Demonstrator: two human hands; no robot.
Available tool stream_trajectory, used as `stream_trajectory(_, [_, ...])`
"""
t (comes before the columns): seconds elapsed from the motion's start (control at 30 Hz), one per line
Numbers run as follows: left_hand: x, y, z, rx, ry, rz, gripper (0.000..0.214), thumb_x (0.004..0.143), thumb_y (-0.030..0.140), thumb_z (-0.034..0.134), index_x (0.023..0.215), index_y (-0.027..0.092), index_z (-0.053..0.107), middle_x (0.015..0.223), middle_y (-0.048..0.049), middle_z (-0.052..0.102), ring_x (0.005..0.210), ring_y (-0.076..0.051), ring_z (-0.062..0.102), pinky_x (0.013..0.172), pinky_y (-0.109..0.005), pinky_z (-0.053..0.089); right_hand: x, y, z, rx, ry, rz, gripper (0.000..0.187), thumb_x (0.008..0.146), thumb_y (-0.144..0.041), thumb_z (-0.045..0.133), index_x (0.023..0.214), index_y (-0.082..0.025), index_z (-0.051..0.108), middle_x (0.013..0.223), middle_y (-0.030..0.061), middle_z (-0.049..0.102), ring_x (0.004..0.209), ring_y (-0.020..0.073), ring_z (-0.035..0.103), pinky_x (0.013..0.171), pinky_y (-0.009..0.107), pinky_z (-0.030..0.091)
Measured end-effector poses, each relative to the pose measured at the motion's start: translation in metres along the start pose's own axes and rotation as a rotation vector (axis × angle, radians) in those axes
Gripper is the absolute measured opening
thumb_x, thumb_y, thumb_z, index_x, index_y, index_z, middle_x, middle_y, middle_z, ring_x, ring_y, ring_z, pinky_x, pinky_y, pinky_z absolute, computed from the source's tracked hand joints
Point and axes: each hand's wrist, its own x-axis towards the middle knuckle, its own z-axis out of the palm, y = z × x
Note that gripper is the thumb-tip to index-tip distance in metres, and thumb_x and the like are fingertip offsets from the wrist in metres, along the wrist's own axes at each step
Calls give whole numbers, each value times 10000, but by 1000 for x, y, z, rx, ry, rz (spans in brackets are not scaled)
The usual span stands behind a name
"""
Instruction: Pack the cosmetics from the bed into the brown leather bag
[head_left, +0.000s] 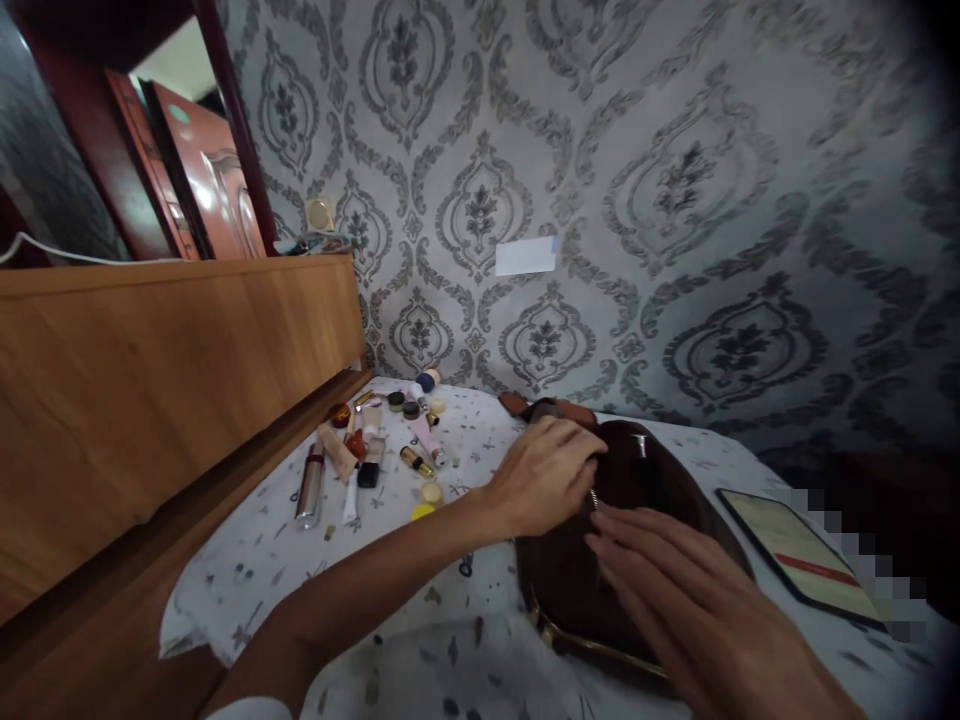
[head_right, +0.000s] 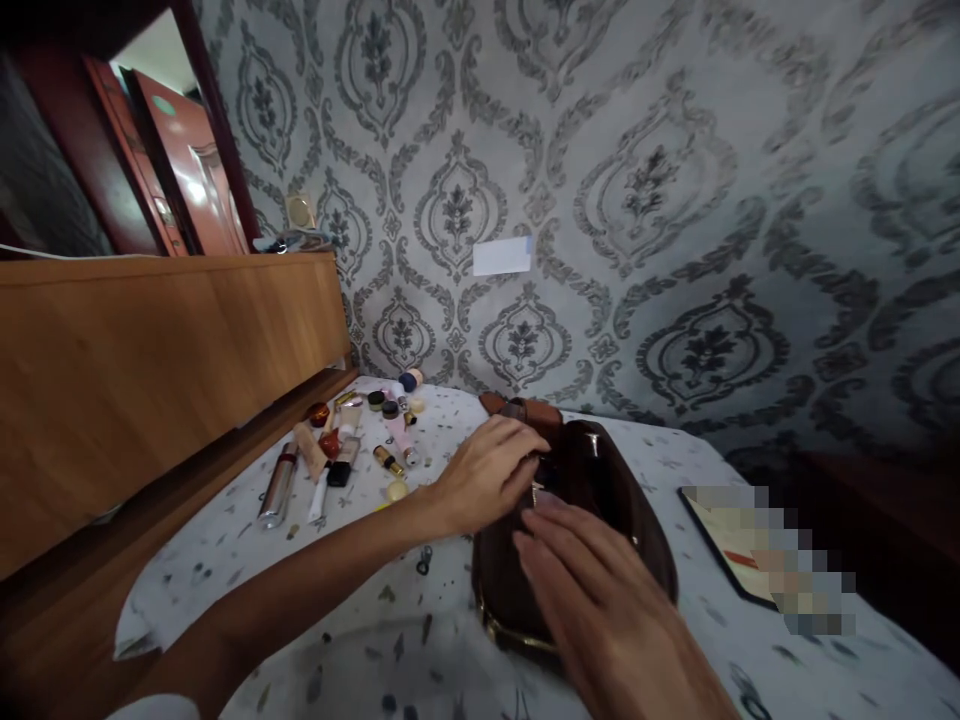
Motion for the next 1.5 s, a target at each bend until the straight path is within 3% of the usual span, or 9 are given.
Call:
stream_trajectory(0.13, [-34,-9,-10,-75,62,-57,211,944,148,407,1017,175,603,1008,-83,654,1016,-208,552,952,-352,458,9,-39,6,143,-14,-43,312,903,-155,488,1153,-255,644,1112,58,734,1077,229,654,901,397,547])
stream_trajectory(0.2, [-39,-14,-13,-102,95,-121,209,938,148,418,990,186,617,974,-75,652,977,-207,559,915,-348,462,16,-51,2,201,79,-42,276,922,-114,454,1070,-222,661,1022,51,756,1033,201,666,952,381,531])
stream_trajectory(0.23, [-38,-17,-13,-113,88,-138,210,938,154,423,988,191,624,973,-71,652,980,-211,557,908,-349,458,19,-52,-1,211,37,0,258,921,-97,464,1054,-203,658,1035,53,753,1045,193,660,986,375,514])
stream_trajectory(0.37, [-9,-21,-8,-123,58,-83,227,938,148,428,996,191,642,977,-65,660,986,-213,550,906,-346,446,21,-25,-21,108,49,200,197,917,-112,498,1022,-183,649,1062,94,727,1060,220,639,966,418,515])
stream_trajectory(0.47, [25,-16,2,-74,-77,11,243,922,126,449,1027,193,658,1031,-66,666,1035,-214,543,950,-351,432,8,7,-32,-55,48,426,187,933,-164,484,947,-167,670,1099,147,685,1063,270,620,916,464,525])
stream_trajectory(0.57, [53,-10,16,8,-240,69,284,909,112,463,1104,193,653,1105,-68,663,1092,-223,539,978,-359,428,-11,27,-29,-171,-59,577,233,931,-211,473,919,-165,701,1140,177,654,1078,316,611,897,503,524])
stream_trajectory(0.83, [72,-2,31,134,-407,102,382,867,40,443,1179,156,630,1185,-103,659,1121,-231,595,949,-327,467,-32,27,-16,-63,-215,797,294,910,-243,469,1100,-199,689,1241,155,627,1117,290,631,892,429,547])
stream_trajectory(1.27, [71,-5,28,185,-427,12,386,842,40,439,1104,178,687,1110,-97,697,1073,-228,640,916,-321,502,-31,26,-13,12,-165,832,320,900,-245,440,1092,-202,692,1239,140,637,1138,275,626,916,419,543])
stream_trajectory(1.5, [71,-4,31,202,-417,20,326,905,138,429,1120,165,674,1155,-108,678,1083,-251,636,906,-353,516,-44,34,-1,-52,-129,727,325,917,-301,429,1068,-199,698,1186,154,662,1055,293,664,858,452,565])
